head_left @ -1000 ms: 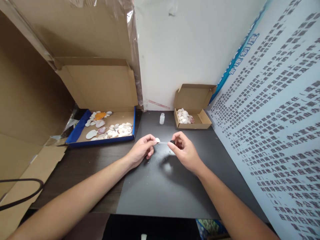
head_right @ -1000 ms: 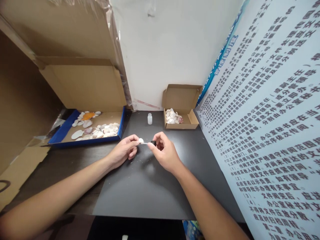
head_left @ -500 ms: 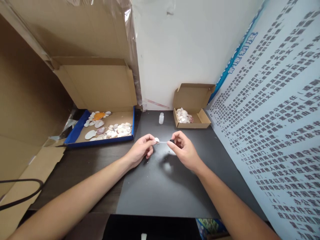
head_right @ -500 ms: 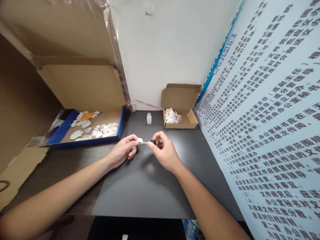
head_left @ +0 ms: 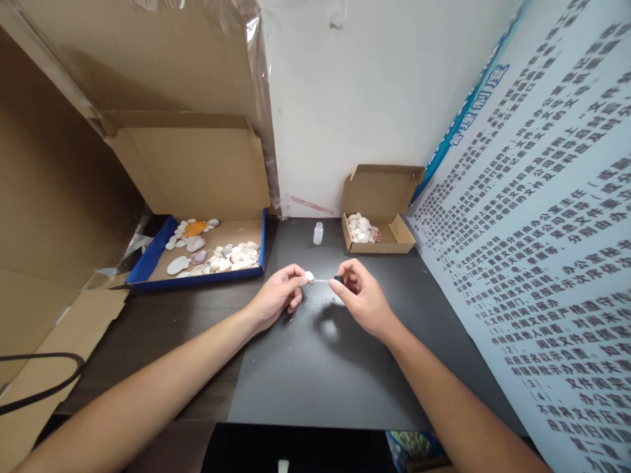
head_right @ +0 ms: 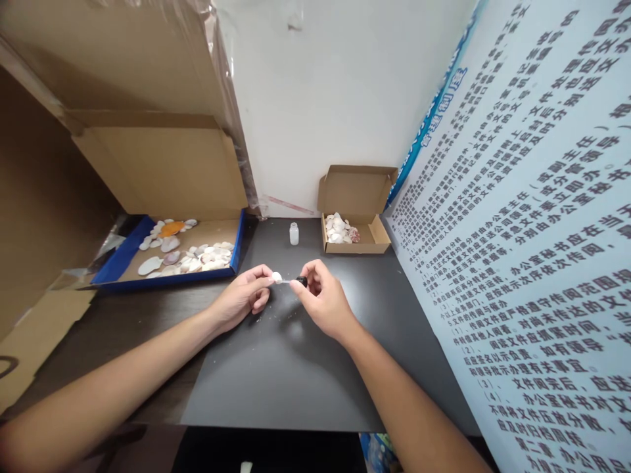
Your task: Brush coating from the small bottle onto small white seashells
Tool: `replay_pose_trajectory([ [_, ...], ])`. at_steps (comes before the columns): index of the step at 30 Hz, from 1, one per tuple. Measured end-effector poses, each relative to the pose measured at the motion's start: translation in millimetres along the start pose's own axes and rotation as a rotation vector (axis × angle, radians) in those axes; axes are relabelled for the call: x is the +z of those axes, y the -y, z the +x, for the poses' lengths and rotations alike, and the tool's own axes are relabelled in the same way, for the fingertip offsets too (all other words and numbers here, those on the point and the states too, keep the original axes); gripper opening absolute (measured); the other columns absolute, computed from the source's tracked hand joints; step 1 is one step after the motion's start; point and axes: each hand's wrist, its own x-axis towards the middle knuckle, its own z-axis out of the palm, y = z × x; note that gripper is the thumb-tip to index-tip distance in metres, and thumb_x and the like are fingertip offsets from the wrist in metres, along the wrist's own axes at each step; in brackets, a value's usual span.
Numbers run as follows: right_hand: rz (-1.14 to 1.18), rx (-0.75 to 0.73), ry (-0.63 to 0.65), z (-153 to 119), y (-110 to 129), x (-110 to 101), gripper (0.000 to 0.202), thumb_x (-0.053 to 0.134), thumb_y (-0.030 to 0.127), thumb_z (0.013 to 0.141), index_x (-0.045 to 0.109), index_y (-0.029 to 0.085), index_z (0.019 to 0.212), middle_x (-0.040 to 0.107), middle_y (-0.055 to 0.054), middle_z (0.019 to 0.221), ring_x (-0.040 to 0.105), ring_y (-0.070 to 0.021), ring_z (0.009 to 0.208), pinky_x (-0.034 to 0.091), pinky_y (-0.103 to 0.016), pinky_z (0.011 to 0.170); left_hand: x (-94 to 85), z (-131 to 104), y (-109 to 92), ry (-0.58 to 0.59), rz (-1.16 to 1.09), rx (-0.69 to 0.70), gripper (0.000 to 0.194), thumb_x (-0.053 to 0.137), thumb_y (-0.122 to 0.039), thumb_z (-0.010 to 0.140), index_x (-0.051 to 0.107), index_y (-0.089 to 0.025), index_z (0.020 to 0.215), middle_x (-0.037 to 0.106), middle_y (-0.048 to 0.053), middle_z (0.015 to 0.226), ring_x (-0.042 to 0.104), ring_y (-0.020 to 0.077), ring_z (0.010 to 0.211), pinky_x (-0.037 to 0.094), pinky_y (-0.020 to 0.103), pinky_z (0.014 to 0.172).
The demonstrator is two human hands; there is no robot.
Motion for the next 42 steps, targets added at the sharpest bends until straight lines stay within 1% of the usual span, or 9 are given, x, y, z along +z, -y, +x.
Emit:
replay_pose_trajectory([
  [3,-0.058,-0.007,-0.019,0.4,-0.8,-0.2,0.019,0.061,0.036,0.086,0.047,0.023,0.087,0.042,0.007,0.065,0.042,-0.012,0.057,0.033,-0.026,0.057,-0.3,0.3,0.5,0.005,-0.001,0.006,0.025,0.07,-0.036,0.078,0.051,-0.02,0.081,0.041,-0.01,0.043,0.032,0.0056,0.036,0.027,0.015,0.036],
  [7,0.021,-0.009,0.015,0.9,-1.9,0.1,0.02,0.06,0.038,0.087,0.046,0.024,0.089,0.041,0.007,0.066,0.04,-0.0119,0.056,0.034,-0.026,0.056,0.0,0.2,0.7,0.018,-0.004,-0.004,0.024,0.069,-0.036,0.078,0.05,-0.021,0.081,0.04,-0.011,0.04,0.031,0.0059,0.035,0.027,0.015,0.036],
  [17,-0.068,-0.001,-0.051,1.3,-0.3,-0.7,0.02,0.062,0.036,0.086,0.047,0.024,0.087,0.041,0.007,0.065,0.041,-0.012,0.056,0.033,-0.026,0.056,-1.5,1.5,2.0,0.017,-0.01,0.01,0.024,0.07,-0.036,0.078,0.052,-0.02,0.082,0.042,-0.01,0.044,0.032,0.0055,0.037,0.027,0.015,0.036],
  [22,-0.003,-0.003,0.031,0.3,0.6,-0.1,0.019,0.06,0.037,0.087,0.047,0.024,0.088,0.041,0.007,0.065,0.041,-0.012,0.056,0.033,-0.026,0.056,-2.3,1.8,3.5,0.024,-0.021,0.012,0.024,0.069,-0.035,0.079,0.051,-0.02,0.081,0.041,-0.01,0.045,0.032,0.0055,0.037,0.027,0.015,0.036],
  [28,-0.079,-0.038,0.019,-1.8,2.3,0.3,0.018,0.06,0.036,0.087,0.047,0.024,0.088,0.043,0.007,0.064,0.042,-0.0122,0.056,0.034,-0.026,0.056,-2.4,1.7,3.5,0.02,-0.028,0.01,0.024,0.07,-0.035,0.078,0.05,-0.02,0.081,0.039,-0.01,0.045,0.032,0.0054,0.036,0.028,0.015,0.036],
  [32,-0.16,-0.017,-0.053,-0.5,2.3,-0.4,0.019,0.062,0.034,0.085,0.047,0.023,0.085,0.044,0.007,0.064,0.044,-0.0121,0.057,0.034,-0.026,0.058,-2.0,1.4,2.2,0.012,-0.026,0.013,0.025,0.071,-0.035,0.077,0.052,-0.019,0.081,0.044,-0.009,0.051,0.034,0.0044,0.038,0.028,0.015,0.035],
  [36,-0.035,-0.014,-0.012,0.2,1.4,-0.6,0.02,0.061,0.037,0.086,0.046,0.023,0.088,0.043,0.007,0.064,0.042,-0.0115,0.055,0.033,-0.025,0.055,-1.5,1.1,1.5,0.017,-0.032,-0.002,0.023,0.069,-0.035,0.078,0.051,-0.02,0.081,0.039,-0.01,0.045,0.033,0.0053,0.037,0.028,0.015,0.036],
  [40,-0.123,-0.001,-0.043,-0.1,1.0,-0.9,0.02,0.062,0.036,0.085,0.047,0.023,0.085,0.045,0.007,0.064,0.044,-0.0117,0.056,0.034,-0.025,0.057,-1.2,0.9,1.3,0.013,-0.043,-0.003,0.022,0.069,-0.033,0.077,0.052,-0.02,0.081,0.042,-0.01,0.049,0.035,0.0047,0.038,0.028,0.015,0.036],
  [42,-0.075,-0.005,-0.024,0.0,0.6,-1.0,0.02,0.061,0.037,0.085,0.047,0.023,0.086,0.044,0.007,0.065,0.043,-0.0115,0.056,0.034,-0.025,0.056,-1.0,0.8,1.3,0.015,-0.052,-0.007,0.022,0.069,-0.032,0.076,0.052,-0.02,0.081,0.044,-0.01,0.051,0.036,0.0045,0.038,0.028,0.015,0.036],
])
